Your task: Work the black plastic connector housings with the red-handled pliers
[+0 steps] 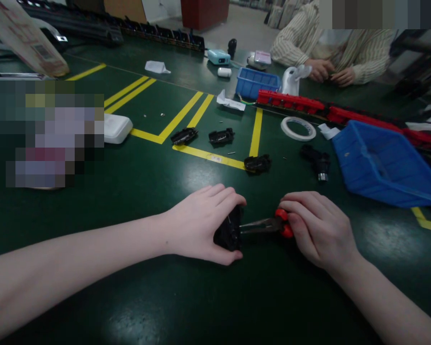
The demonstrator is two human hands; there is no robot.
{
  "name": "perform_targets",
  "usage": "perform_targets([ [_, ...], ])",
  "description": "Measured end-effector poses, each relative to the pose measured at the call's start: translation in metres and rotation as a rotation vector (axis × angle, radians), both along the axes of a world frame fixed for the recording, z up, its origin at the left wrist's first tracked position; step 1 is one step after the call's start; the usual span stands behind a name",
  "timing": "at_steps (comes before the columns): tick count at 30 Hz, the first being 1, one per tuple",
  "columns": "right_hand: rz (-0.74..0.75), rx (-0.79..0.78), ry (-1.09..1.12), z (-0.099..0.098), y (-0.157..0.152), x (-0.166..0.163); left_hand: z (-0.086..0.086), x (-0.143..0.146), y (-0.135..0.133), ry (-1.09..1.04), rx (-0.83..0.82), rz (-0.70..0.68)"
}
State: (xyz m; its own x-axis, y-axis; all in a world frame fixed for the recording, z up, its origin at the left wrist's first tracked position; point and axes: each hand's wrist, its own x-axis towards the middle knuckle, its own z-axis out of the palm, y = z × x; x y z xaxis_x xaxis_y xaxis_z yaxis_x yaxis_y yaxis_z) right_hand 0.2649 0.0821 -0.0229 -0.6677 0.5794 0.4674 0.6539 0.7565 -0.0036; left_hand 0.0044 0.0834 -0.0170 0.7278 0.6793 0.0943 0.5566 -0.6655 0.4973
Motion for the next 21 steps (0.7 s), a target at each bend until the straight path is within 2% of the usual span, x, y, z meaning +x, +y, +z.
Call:
perform_targets([
  [5,0.021,0.009,0.008,-0.0010,0.0006,-0.0045,-0.0008,0.0005,0.0009,0.022,0.060,-0.064],
  [21,0.033,-0.010,0.050,-0.0010,0.0018,-0.0022,-0.0047,-0.0006,0.0013,-0.020,0.138,-0.064],
])
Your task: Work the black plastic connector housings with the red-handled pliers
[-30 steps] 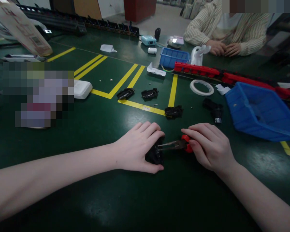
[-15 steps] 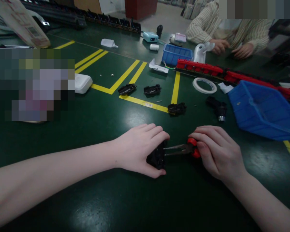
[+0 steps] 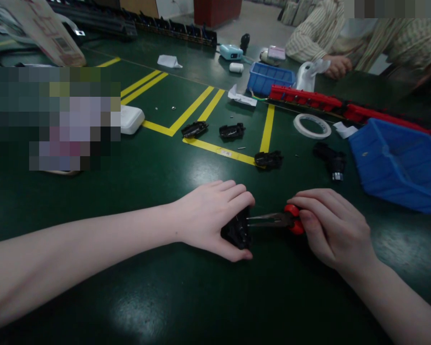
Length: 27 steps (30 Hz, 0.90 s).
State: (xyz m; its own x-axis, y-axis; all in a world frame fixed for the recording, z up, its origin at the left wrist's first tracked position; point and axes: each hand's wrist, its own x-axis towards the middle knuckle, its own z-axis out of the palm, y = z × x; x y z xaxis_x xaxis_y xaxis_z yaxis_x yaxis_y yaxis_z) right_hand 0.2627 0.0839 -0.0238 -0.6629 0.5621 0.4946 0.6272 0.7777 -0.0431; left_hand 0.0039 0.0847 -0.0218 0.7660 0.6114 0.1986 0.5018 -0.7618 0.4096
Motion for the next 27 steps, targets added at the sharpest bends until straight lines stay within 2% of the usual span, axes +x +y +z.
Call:
perform_targets([
  [14,0.015,0.027,-0.044,-0.0004,-0.0003,-0.0021,-0.0021,-0.0003,0.0011,-0.011,-0.003,-0.005],
  [27,0.003,-0.033,-0.003,0.0021,-0.0016,-0.0036,-0.0018,0.0004,0.0010,-0.025,-0.017,-0.010],
])
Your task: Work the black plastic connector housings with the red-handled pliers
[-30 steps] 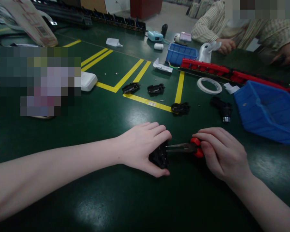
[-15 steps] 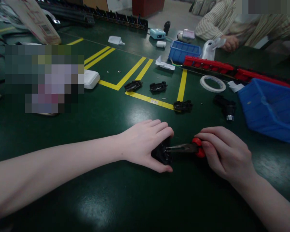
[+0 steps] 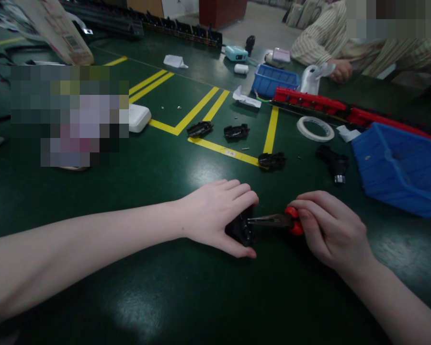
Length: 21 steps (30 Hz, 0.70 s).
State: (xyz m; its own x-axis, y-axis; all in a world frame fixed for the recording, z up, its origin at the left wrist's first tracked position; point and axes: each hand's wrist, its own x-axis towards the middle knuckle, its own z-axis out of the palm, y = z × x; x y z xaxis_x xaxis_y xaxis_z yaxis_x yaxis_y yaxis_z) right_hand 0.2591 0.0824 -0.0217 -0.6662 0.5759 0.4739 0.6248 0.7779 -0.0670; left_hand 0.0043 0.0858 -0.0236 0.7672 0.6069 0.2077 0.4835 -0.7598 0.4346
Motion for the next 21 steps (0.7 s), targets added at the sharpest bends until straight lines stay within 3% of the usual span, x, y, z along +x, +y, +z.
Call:
perform_targets([
  [9,0.019,0.010,-0.014,-0.001,0.000,-0.003,0.000,0.000,0.001,-0.012,0.008,-0.008],
  [15,-0.024,-0.134,0.089,0.003,-0.002,-0.006,0.000,-0.001,0.001,-0.045,-0.002,-0.025],
  [21,-0.017,-0.183,0.108,0.007,-0.002,-0.012,0.002,-0.002,0.002,-0.074,-0.031,-0.032],
])
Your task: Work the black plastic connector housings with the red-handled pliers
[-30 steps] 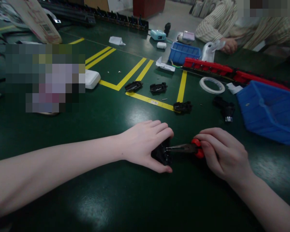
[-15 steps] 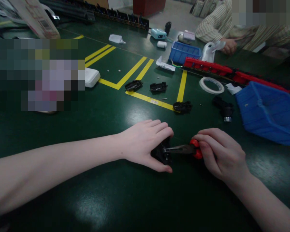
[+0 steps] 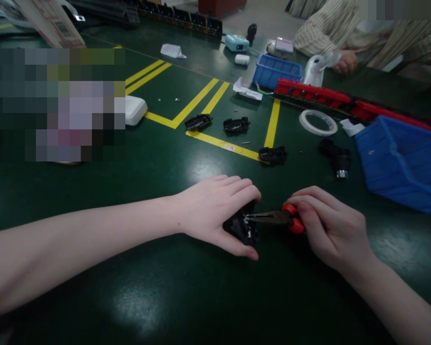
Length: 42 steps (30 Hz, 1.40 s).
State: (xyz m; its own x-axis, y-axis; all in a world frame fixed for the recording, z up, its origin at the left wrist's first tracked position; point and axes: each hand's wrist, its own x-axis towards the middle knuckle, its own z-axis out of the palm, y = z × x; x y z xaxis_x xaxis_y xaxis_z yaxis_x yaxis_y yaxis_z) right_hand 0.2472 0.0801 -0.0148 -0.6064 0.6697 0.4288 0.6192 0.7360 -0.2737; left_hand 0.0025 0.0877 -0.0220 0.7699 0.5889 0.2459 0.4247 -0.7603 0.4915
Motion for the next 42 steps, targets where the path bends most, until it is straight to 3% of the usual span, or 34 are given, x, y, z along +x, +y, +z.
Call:
perform_targets([
  [17,-0.007,-0.160,0.029,0.013,-0.004,-0.001,0.002,-0.001,-0.001,-0.037,0.042,-0.011],
  [42,0.015,-0.078,-0.053,0.014,-0.004,0.000,0.001,0.000,-0.002,-0.029,0.100,-0.040],
])
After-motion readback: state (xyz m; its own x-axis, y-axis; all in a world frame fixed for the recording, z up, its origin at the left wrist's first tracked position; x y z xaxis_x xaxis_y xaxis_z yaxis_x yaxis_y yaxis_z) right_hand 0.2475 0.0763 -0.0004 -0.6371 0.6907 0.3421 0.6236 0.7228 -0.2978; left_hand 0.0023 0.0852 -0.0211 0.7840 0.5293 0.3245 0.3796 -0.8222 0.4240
